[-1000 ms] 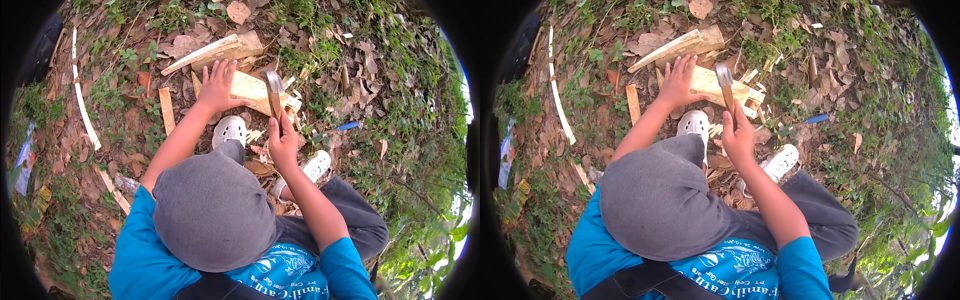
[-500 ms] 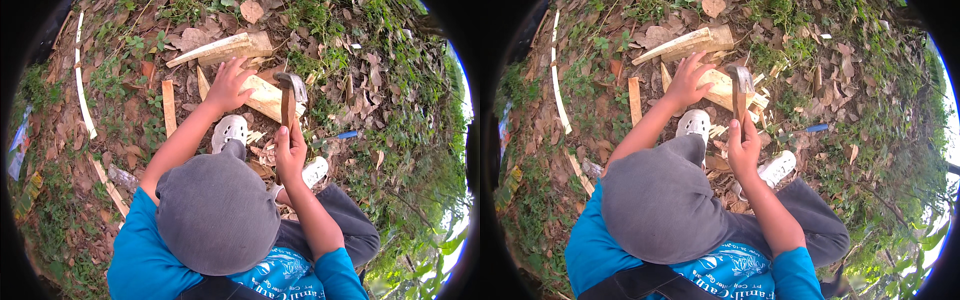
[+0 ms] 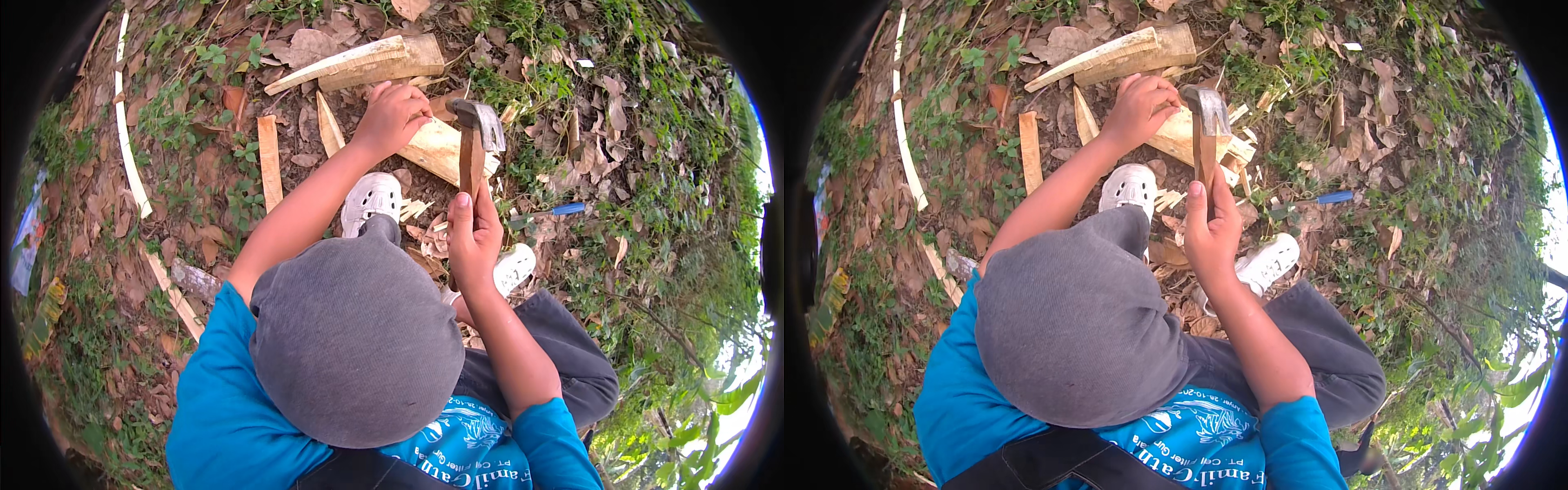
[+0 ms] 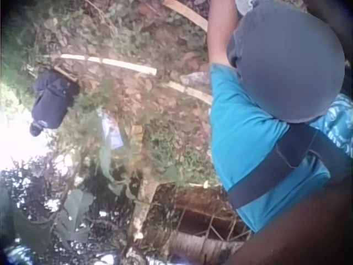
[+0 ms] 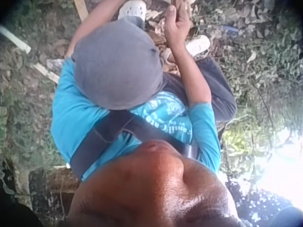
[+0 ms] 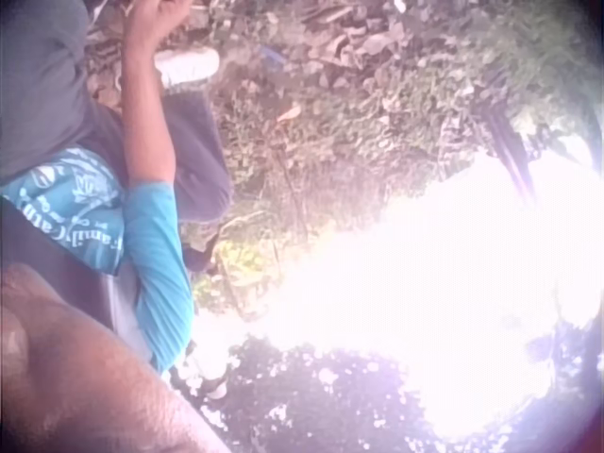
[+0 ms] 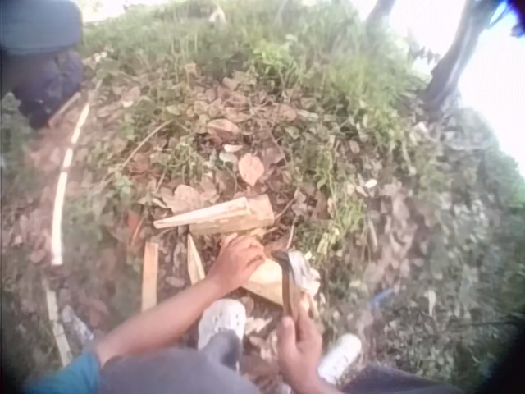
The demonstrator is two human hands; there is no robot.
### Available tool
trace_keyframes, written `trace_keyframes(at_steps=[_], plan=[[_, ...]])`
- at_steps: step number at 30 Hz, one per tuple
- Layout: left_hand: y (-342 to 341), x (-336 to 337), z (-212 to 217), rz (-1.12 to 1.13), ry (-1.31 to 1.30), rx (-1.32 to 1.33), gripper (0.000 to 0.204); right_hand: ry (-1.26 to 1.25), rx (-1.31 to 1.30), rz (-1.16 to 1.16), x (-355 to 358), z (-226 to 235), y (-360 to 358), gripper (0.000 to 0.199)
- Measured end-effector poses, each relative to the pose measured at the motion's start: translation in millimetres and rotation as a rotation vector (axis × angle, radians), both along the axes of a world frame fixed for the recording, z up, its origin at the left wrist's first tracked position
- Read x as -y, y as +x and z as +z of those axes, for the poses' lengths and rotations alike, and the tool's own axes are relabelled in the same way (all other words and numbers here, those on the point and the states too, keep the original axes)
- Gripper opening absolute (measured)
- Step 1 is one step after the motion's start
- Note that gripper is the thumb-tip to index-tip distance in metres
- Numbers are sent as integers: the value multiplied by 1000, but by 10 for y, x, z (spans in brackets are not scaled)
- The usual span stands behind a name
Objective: The person sits on the ground and uses a hammer and a chisel to carve a rectangular notch into a piece of wood. They repeatedly strike the chisel to remove wood chips and shape the notch.
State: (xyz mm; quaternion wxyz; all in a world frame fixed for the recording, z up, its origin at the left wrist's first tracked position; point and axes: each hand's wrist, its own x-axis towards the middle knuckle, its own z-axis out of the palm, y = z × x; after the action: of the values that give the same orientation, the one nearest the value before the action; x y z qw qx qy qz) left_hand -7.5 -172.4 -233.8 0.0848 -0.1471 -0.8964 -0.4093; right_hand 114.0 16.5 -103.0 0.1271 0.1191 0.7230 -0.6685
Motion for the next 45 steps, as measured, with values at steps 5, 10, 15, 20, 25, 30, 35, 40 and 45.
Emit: trace_keyframes(at_steps=[5,10,15,20,25,30,35,40,45], plan=[[4,-38,29,25,-23,-14,8,358,106,106,-65,-363,-116,49],[29,-8,-5,19,-19,-38,8,63,24,1,-57,-139,-108,50],[32,-26,-16,28,-22,-52,9,136,-155,11,-36,-251,-55,46],[30,-32,-4,26,-21,-70,9,218,39,28,-52,-385,-117,50],[36,-36,-16,25,-35,-72,8,3,-99,-39,-22,-123,-48,47],[20,-50,15,19,-49,-59,8,256,52,69,-121,-557,-120,47],[59,-43,-49,30,-60,-86,8,-26,-44,-44,-67,-79,-72,46],[49,-81,15,31,-74,-65,8,349,74,137,-105,-567,-77,45],[52,-52,-30,18,-82,-73,10,84,110,-13,-77,-220,-48,46]])
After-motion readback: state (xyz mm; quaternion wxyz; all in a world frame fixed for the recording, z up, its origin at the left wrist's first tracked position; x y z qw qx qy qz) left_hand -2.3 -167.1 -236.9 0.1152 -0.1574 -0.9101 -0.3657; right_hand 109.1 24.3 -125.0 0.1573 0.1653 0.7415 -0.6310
